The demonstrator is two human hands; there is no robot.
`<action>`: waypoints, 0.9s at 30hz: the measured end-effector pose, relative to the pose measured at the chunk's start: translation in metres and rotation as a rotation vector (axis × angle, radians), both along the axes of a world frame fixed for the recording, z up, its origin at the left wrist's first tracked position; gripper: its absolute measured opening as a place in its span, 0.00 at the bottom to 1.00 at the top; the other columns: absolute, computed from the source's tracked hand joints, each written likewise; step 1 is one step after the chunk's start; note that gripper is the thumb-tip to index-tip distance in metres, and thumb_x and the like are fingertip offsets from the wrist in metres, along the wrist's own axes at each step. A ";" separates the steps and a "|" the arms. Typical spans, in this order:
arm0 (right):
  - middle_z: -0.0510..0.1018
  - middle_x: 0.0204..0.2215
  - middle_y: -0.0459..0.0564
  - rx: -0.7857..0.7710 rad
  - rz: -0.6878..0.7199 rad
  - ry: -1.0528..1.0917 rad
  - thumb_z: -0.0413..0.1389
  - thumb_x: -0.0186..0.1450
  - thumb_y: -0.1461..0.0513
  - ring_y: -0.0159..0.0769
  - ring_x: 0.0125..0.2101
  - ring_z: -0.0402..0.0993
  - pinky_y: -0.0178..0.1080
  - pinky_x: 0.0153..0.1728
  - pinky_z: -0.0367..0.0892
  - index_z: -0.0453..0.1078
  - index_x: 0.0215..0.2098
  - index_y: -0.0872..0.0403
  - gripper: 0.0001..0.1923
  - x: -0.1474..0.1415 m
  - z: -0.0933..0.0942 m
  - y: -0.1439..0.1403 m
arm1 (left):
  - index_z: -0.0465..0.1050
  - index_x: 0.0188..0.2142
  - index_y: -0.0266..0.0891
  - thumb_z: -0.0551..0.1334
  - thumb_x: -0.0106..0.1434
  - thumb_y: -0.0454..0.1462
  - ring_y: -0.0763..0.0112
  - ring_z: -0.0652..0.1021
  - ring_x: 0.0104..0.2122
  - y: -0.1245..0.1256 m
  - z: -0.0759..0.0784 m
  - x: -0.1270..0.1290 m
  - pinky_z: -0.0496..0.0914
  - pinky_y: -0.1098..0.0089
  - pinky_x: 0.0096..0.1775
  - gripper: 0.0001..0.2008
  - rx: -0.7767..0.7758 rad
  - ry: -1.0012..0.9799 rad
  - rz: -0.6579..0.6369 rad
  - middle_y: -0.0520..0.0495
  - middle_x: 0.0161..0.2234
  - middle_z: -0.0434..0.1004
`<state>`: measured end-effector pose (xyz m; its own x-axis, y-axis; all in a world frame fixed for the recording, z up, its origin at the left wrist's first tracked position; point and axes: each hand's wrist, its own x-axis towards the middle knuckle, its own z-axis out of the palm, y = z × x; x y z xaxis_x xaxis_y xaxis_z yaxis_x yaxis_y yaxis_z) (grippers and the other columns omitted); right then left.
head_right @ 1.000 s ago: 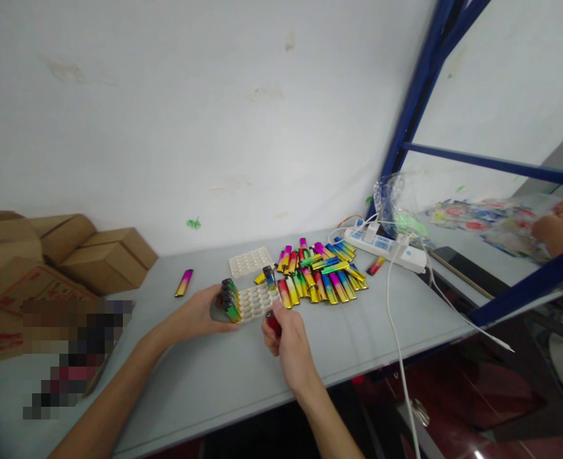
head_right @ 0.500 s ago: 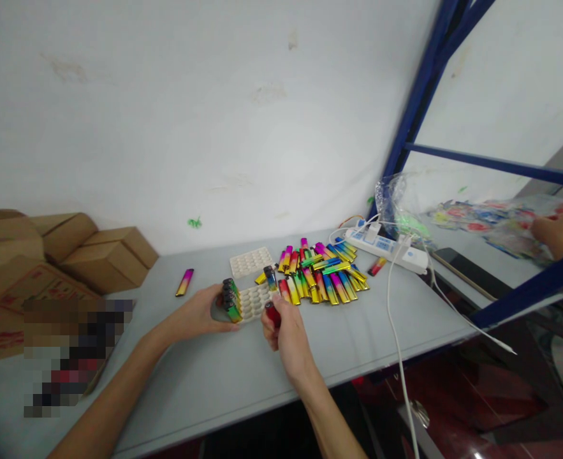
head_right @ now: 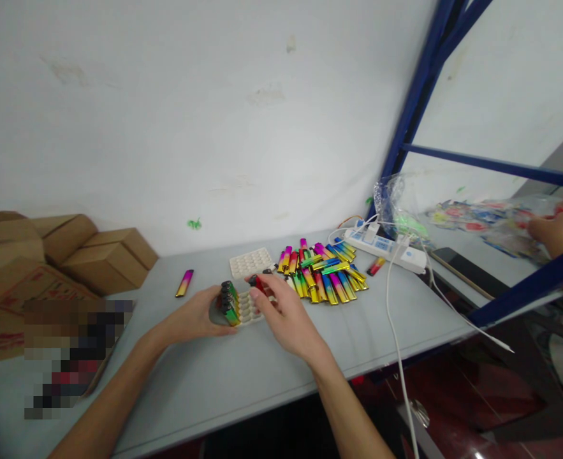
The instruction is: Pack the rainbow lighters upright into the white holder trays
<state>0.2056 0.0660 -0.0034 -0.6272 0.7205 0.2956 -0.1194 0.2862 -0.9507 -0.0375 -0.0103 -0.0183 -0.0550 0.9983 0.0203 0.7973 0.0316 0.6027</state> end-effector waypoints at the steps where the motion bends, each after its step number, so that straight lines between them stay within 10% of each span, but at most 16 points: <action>1: 0.81 0.46 0.54 0.043 0.005 -0.006 0.58 0.74 0.51 0.37 0.41 0.78 0.37 0.40 0.75 0.76 0.54 0.53 0.18 -0.003 0.002 0.004 | 0.80 0.49 0.37 0.79 0.45 0.47 0.49 0.82 0.43 0.000 0.000 0.000 0.77 0.57 0.48 0.32 0.004 0.005 0.002 0.42 0.45 0.85; 14: 0.87 0.39 0.54 0.631 0.063 -0.481 0.68 0.67 0.66 0.41 0.40 0.83 0.38 0.44 0.69 0.81 0.43 0.57 0.06 -0.049 0.042 0.042 | 0.77 0.51 0.36 0.79 0.45 0.47 0.46 0.82 0.46 0.000 0.000 0.000 0.76 0.54 0.50 0.36 -0.017 0.003 0.000 0.38 0.48 0.84; 27: 0.86 0.39 0.54 0.885 0.241 -0.582 0.69 0.65 0.68 0.40 0.41 0.80 0.36 0.42 0.67 0.83 0.42 0.57 0.07 -0.073 0.035 0.074 | 0.77 0.45 0.38 0.78 0.45 0.48 0.48 0.81 0.43 0.000 0.004 0.002 0.76 0.56 0.46 0.30 -0.031 0.059 0.013 0.41 0.44 0.84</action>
